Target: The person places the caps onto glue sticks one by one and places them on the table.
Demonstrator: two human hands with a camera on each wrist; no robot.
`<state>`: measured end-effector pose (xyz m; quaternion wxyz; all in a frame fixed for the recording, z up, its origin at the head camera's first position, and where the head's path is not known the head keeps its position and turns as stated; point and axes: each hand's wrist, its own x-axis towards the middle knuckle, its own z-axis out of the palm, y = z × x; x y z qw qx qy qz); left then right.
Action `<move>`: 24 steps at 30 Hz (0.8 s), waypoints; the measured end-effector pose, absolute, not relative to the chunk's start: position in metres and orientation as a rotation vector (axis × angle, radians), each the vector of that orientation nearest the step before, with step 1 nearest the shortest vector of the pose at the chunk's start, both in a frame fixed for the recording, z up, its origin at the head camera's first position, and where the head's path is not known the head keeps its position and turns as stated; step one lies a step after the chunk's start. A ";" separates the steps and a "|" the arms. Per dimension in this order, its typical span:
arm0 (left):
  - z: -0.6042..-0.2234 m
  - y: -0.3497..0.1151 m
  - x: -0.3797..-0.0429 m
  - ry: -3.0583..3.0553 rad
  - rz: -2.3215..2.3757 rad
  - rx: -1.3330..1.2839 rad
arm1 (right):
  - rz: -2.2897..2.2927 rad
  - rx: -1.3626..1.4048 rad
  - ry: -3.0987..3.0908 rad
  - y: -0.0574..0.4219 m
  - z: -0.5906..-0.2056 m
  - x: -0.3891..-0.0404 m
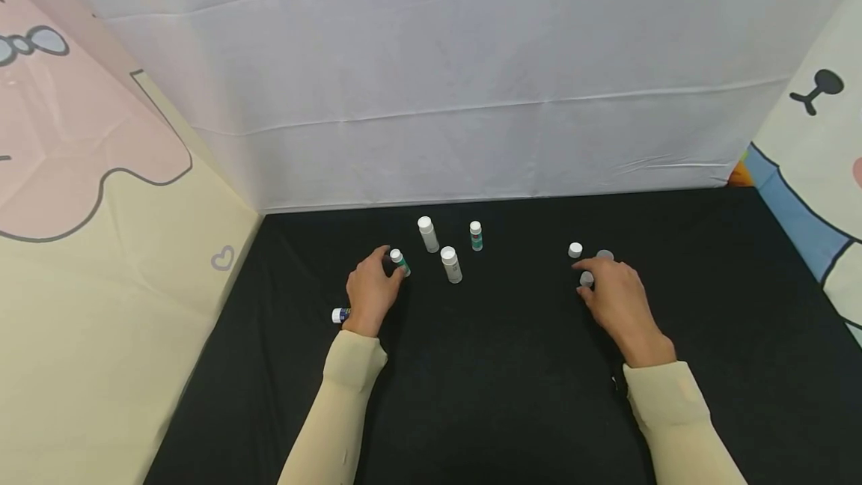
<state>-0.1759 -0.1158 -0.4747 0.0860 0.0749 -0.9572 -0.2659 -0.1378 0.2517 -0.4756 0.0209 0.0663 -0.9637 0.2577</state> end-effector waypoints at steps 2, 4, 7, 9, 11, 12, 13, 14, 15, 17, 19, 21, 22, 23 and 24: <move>-0.475 -0.115 -0.177 -2.843 -0.797 0.230 | 0.805 0.216 -2.996 0.251 -0.477 -0.138; -0.475 -0.115 -0.177 -2.839 -0.799 0.234 | 0.808 0.223 -3.003 0.251 -0.478 -0.139; -0.476 -0.114 -0.178 -2.841 -0.797 0.235 | 0.808 0.235 -3.001 0.252 -0.478 -0.139; -0.477 -0.114 -0.179 -2.850 -0.793 0.232 | 0.810 0.244 -2.988 0.252 -0.479 -0.138; -0.477 -0.115 -0.180 -2.857 -0.789 0.228 | 0.823 0.252 -2.968 0.252 -0.478 -0.138; -0.477 -0.115 -0.181 -2.863 -0.790 0.228 | 0.829 0.255 -2.960 0.252 -0.478 -0.138; -0.477 -0.115 -0.181 -2.865 -0.787 0.224 | 0.837 0.258 -2.954 0.252 -0.478 -0.137; -0.477 -0.115 -0.181 -2.866 -0.788 0.221 | 0.844 0.258 -2.950 0.252 -0.478 -0.137; -0.477 -0.115 -0.182 -2.867 -0.794 0.218 | 0.852 0.257 -2.950 0.252 -0.477 -0.137; -0.477 -0.115 -0.181 -2.865 -0.796 0.210 | 0.869 0.253 -2.948 0.252 -0.477 -0.136; -0.476 -0.114 -0.180 -2.857 -0.798 0.197 | 0.879 0.248 -2.942 0.250 -0.476 -0.135; -0.475 -0.113 -0.177 -2.847 -0.810 0.188 | 0.884 0.244 -2.930 0.249 -0.476 -0.134; -0.474 -0.113 -0.175 -2.838 -0.814 0.182 | 0.882 0.244 -2.922 0.249 -0.476 -0.133; -0.473 -0.112 -0.174 -2.825 -0.820 0.174 | 0.882 0.242 -2.915 0.249 -0.475 -0.132; -0.472 -0.112 -0.172 -2.814 -0.825 0.165 | 0.882 0.238 -2.913 0.249 -0.475 -0.132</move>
